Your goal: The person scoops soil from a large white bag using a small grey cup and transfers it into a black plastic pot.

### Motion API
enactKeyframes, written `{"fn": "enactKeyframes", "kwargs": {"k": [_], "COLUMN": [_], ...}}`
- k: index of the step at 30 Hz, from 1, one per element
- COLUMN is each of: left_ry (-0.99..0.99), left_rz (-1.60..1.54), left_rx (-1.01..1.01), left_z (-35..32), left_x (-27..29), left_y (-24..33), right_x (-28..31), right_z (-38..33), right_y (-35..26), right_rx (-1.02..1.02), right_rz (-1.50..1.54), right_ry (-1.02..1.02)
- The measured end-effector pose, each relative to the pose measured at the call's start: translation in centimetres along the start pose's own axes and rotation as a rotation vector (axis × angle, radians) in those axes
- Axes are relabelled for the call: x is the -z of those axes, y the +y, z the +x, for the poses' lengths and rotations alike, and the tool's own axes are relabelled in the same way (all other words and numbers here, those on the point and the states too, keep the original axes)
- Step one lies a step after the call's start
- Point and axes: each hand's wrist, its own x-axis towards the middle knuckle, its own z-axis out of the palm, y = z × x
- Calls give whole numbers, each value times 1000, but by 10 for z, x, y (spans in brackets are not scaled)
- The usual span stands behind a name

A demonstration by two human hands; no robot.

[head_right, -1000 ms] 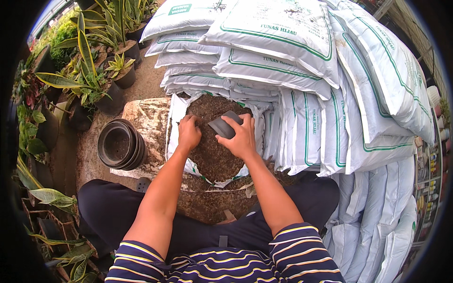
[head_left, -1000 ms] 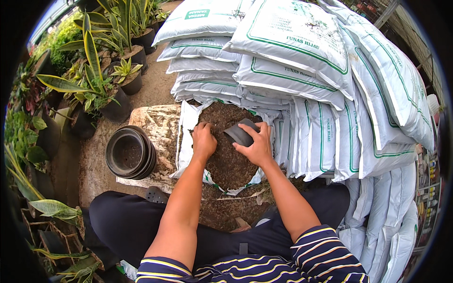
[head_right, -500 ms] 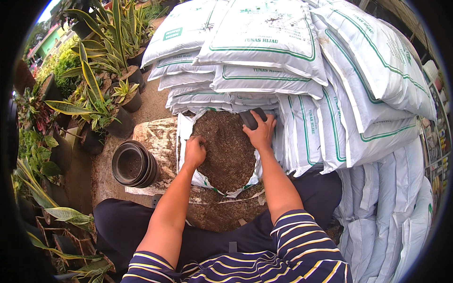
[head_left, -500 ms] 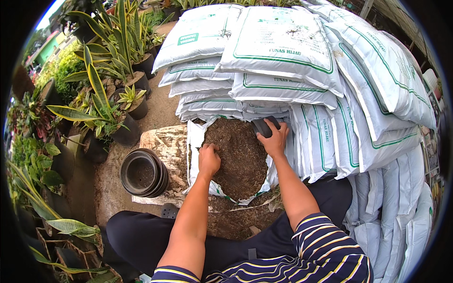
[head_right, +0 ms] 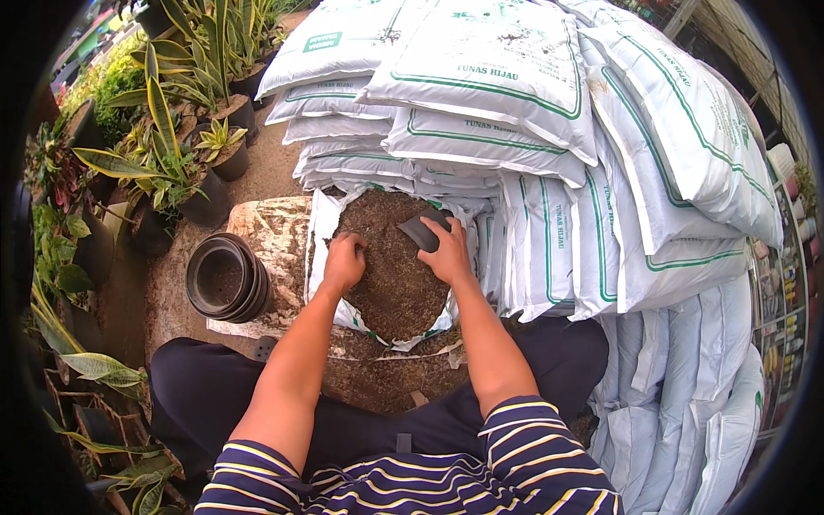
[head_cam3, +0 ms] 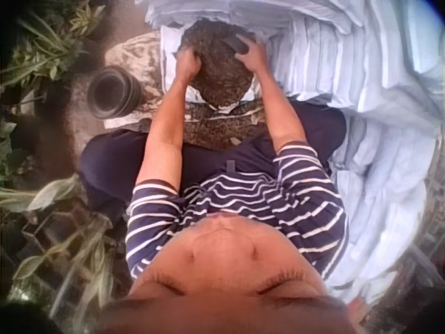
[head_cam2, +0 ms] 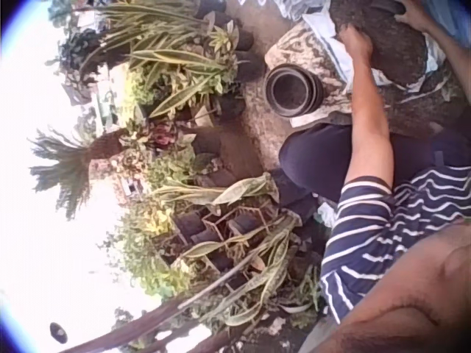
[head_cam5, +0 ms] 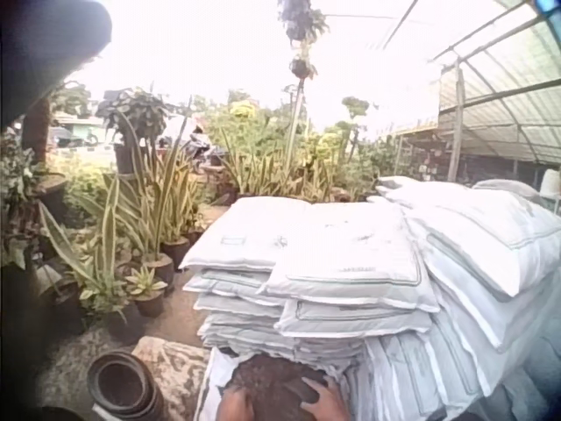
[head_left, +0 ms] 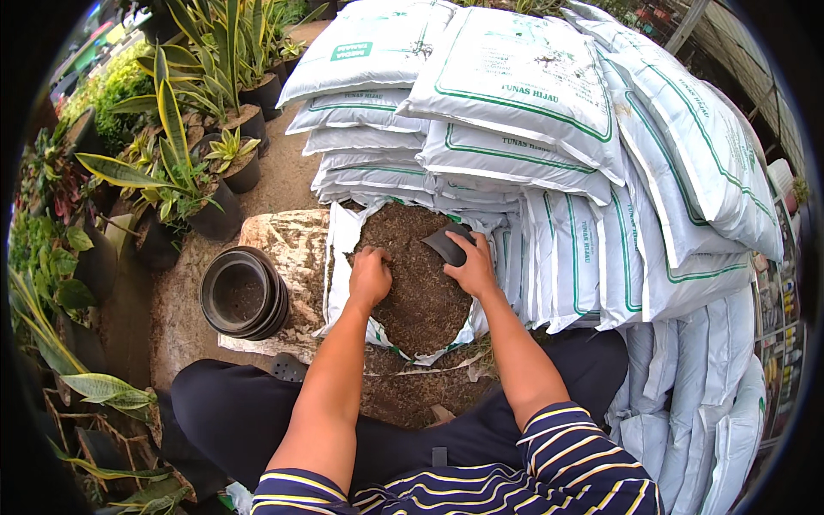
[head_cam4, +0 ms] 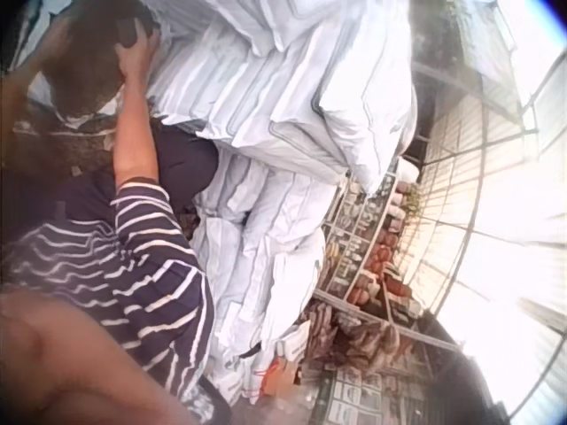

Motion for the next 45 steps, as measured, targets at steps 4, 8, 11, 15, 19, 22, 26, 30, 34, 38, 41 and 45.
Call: {"fn": "enactKeyframes", "kwargs": {"k": [4, 8, 11, 15, 19, 22, 26, 30, 34, 38, 41, 45], "left_ry": [-39, -42, -22, -49, -33, -44, -38, -51, -42, -25, -1, 32], "left_rz": [-16, -1, -5, -1, -12, 7, 3, -13, -11, -9, 15, -12], "left_rx": [17, 10, -8, -8, -11, -6, -30, -31, -57, -54, -40, 81], "left_z": [1, 1, -1, 0, -1, 0, -1, 1, 4, 5, 4, 8], "left_x": [-7, -6, -5, 0, 6, 7, 4, -1, -4, -2, -2, -8], "left_y": [19, 18, 14, 16, 11, 9, 18, 22, 26, 26, 24, 21], "right_x": [40, 57, 53, 21, -5, -5, 13, 39, 62, 80, 89, 98], "right_z": [9, 29, 29, 12, 5, -1, -5, -4, 3, 16, 25, 30], "right_y": [-13, 2, 22, 54, 31, 1, -18, -51, -64, -72, -54, -4], "right_rx": [81, 32, -19, -231, -261, -183, -34, 105, 252, 71, -167, -729], "right_rz": [110, 80, -30, -216, -225, -229, -193, -190, -218, -163, -237, 65], "right_ry": [13, 163, 269, 217, 56, -44, -55, -31, 86, 258, 238, -330]}}
